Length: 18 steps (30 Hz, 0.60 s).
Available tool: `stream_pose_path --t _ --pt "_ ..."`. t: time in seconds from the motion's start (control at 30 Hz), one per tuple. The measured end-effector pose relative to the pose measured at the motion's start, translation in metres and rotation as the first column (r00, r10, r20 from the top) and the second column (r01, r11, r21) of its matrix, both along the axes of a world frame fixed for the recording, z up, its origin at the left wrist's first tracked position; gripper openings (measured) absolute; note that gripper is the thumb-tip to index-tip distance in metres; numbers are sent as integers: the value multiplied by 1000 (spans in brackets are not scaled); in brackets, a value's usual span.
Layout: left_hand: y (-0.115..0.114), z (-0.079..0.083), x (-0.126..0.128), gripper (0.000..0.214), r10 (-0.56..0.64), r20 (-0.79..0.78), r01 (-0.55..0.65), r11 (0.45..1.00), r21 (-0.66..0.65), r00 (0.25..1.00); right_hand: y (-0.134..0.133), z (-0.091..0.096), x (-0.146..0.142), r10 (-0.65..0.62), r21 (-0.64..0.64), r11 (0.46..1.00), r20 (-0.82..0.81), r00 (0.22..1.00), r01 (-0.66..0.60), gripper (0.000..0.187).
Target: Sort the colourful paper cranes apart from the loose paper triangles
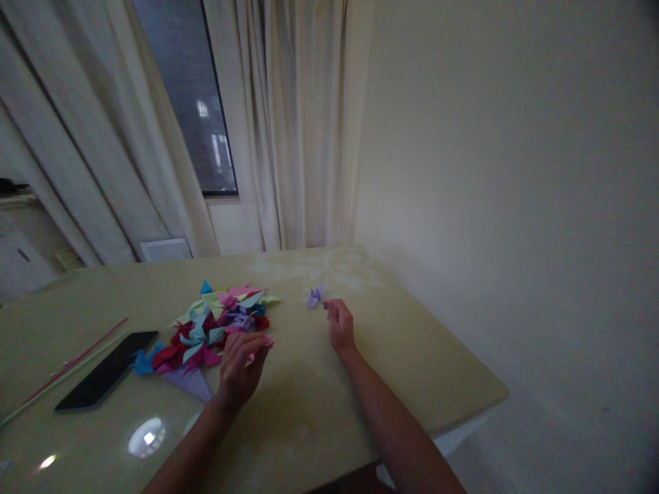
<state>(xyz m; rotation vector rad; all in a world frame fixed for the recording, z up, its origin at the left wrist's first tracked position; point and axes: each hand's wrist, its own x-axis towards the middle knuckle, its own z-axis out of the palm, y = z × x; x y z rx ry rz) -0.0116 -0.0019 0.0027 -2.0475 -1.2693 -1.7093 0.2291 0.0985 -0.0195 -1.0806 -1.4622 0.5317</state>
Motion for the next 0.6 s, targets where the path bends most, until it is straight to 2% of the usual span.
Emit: stream_pose_path --t 0.07,0.13,0.2,0.27,0.33,0.4,0.53,0.6 --pt "-2 4 17 26 -36 206 42 999 -28 978 -15 5 -2 148 53 988 -1 989 -147 70" --pt "1 7 36 29 -77 368 146 976 -162 927 -28 11 -4 301 86 950 7 954 -300 78" --pt "5 6 52 33 -158 463 331 888 -321 872 -36 16 -8 405 70 912 -9 914 -404 79" --pt "10 1 61 36 -234 510 482 763 -430 827 -41 19 -14 451 8 892 -50 891 -451 67" --pt "13 -6 64 38 -272 535 553 678 -484 800 -42 22 -18 461 -64 882 -78 884 -466 53" --pt "14 -11 63 38 -275 559 584 637 -504 782 -40 24 -18 436 -95 889 -121 892 -448 46" --pt "19 -12 56 43 -218 633 600 637 -484 743 -30 32 -7 305 -111 930 -293 906 -349 43" --pt "22 -11 53 46 -198 677 618 636 -462 709 -26 37 2 276 -125 932 -364 890 -340 44"
